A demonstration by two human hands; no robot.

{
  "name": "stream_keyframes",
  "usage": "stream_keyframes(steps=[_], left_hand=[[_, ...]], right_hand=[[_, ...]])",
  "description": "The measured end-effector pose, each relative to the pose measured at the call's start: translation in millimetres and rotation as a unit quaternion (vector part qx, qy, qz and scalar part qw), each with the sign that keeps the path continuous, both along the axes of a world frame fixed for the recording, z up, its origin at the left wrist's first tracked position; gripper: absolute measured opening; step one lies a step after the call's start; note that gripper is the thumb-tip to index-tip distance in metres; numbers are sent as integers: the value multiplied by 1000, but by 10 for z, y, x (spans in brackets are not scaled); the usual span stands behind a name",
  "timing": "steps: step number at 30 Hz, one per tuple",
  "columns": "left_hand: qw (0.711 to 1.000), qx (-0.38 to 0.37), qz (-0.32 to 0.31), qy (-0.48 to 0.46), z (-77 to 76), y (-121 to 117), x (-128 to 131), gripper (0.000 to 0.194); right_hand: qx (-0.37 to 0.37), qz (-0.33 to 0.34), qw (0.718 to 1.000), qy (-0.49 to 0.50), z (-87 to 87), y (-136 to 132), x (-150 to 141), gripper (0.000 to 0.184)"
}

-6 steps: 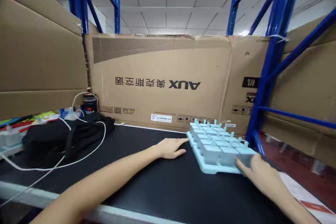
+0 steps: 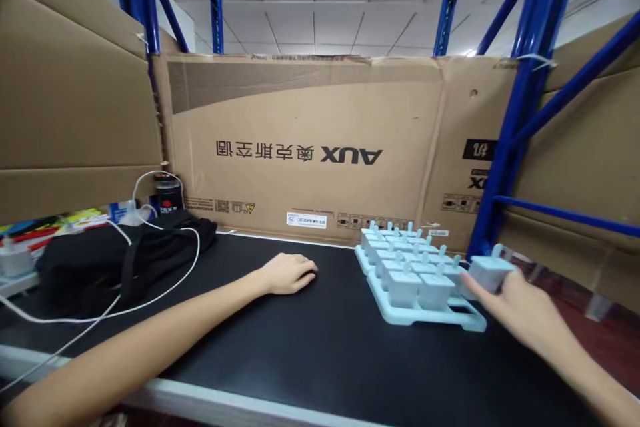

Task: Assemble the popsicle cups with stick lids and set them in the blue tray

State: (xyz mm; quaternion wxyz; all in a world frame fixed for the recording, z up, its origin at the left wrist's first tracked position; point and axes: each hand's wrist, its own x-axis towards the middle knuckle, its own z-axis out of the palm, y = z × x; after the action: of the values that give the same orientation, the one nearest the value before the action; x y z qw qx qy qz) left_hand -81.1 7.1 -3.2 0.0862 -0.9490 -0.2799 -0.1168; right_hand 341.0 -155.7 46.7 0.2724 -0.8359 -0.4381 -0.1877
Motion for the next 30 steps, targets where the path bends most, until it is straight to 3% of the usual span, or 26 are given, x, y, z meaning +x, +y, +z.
stream_keyframes(steps=[2, 4, 6, 8, 10, 12, 15, 19, 23, 30], left_hand=[[999, -10, 37, -9, -2, 92, -238, 34], [996, -27, 77, -32, -2, 204, -425, 34], [989, -54, 121, -63, -6, 320, -545, 35], [977, -89, 160, -106, -18, 420, -603, 34], [964, -123, 180, -153, -44, 495, -623, 33], [954, -149, 176, -190, -87, 543, -627, 34], [951, -172, 145, -210, -166, 580, -635, 44], [970, -142, 93, -172, -236, 616, -633, 45], [986, -97, 56, -125, -247, 652, -609, 30], [989, -64, 66, -114, -261, 630, -587, 28]], right_hand=[[-14, -8, 999, 32, 245, 20, -82, 40], [-22, -9, 999, 48, 518, 63, -346, 44], [-37, 51, 998, 28, 740, 149, -774, 46], [-69, 129, 989, -9, 844, 291, -1286, 49], [-152, 224, 962, -35, 807, 486, -1780, 51], [-230, 300, 923, -71, 662, 709, -2184, 54], [-326, 296, 889, -124, 384, 1015, -2560, 69], [-397, 281, 864, -129, 150, 1236, -2701, 74], [-359, 277, 878, -151, 83, 1325, -2678, 68], [-334, 289, 884, -149, -14, 1568, -2763, 75]])
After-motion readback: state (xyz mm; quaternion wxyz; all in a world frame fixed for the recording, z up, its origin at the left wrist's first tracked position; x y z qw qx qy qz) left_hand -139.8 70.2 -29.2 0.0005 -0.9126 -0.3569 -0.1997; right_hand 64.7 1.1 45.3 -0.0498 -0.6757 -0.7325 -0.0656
